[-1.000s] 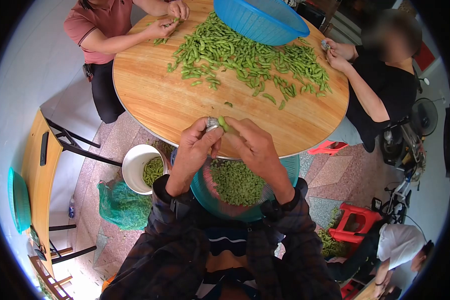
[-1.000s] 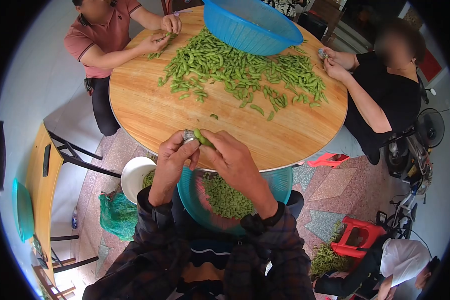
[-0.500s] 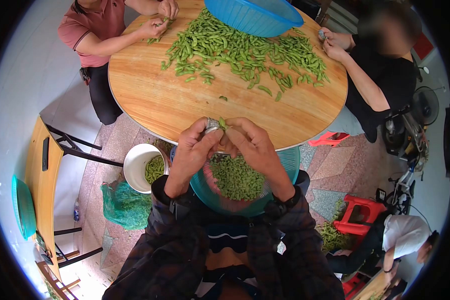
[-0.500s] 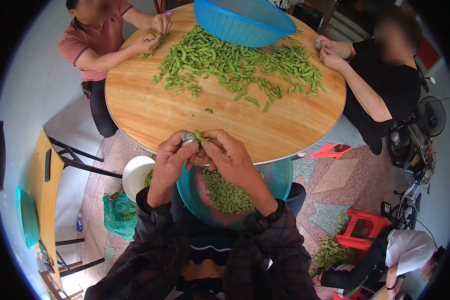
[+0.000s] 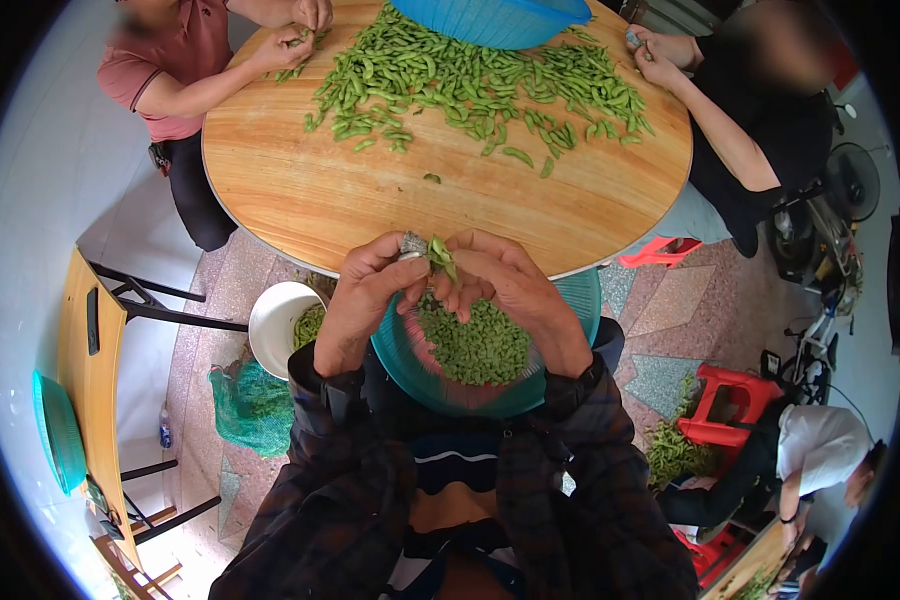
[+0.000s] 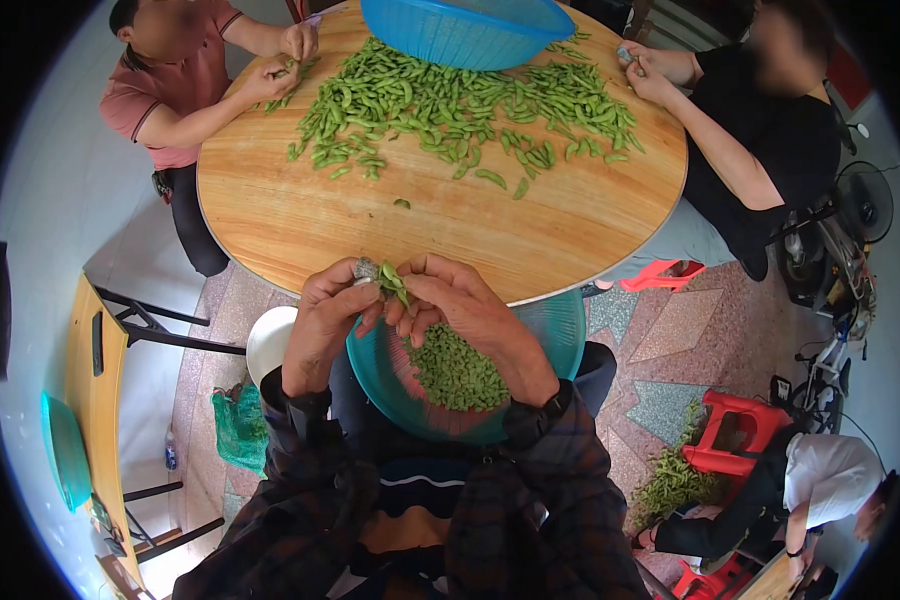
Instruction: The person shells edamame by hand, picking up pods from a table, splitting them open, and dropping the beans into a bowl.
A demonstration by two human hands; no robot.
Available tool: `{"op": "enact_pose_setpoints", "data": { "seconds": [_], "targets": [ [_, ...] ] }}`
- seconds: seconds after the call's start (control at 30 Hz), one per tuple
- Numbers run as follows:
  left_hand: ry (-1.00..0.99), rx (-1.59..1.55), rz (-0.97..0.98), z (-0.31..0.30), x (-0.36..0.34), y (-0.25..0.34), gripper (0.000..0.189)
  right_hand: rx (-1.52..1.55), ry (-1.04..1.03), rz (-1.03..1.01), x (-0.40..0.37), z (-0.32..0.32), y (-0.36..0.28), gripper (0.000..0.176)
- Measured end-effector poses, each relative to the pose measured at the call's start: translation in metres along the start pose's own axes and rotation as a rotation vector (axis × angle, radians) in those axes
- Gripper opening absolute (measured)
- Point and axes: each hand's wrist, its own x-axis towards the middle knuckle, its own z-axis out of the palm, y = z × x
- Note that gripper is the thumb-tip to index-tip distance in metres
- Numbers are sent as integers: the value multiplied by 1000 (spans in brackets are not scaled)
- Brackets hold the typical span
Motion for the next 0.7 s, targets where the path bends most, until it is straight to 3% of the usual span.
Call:
{"op": "enact_pose_setpoints", "data": {
  "seconds": [0.27,0.4,0.47,0.5,0.57,0.7],
  "targets": [
    [-14,-173,-93,0,1,-7,11,169,-126,62,0,-13,11,27],
    [-35,-33,-60,2,3,-10,11,203,-104,62,2,-16,20,24],
    [60,98,-67,10,1,-4,9,-266,164,-113,3,-10,26,21],
    [58,101,-72,10,1,-5,9,-260,167,-113,4,-7,31,21],
    [87,192,-87,8,1,-8,7,-729,435,-549,7,-3,40,21],
    [117,239,-85,14,1,-11,8,-886,445,-562,-3,7,30,26]
  ]
}}
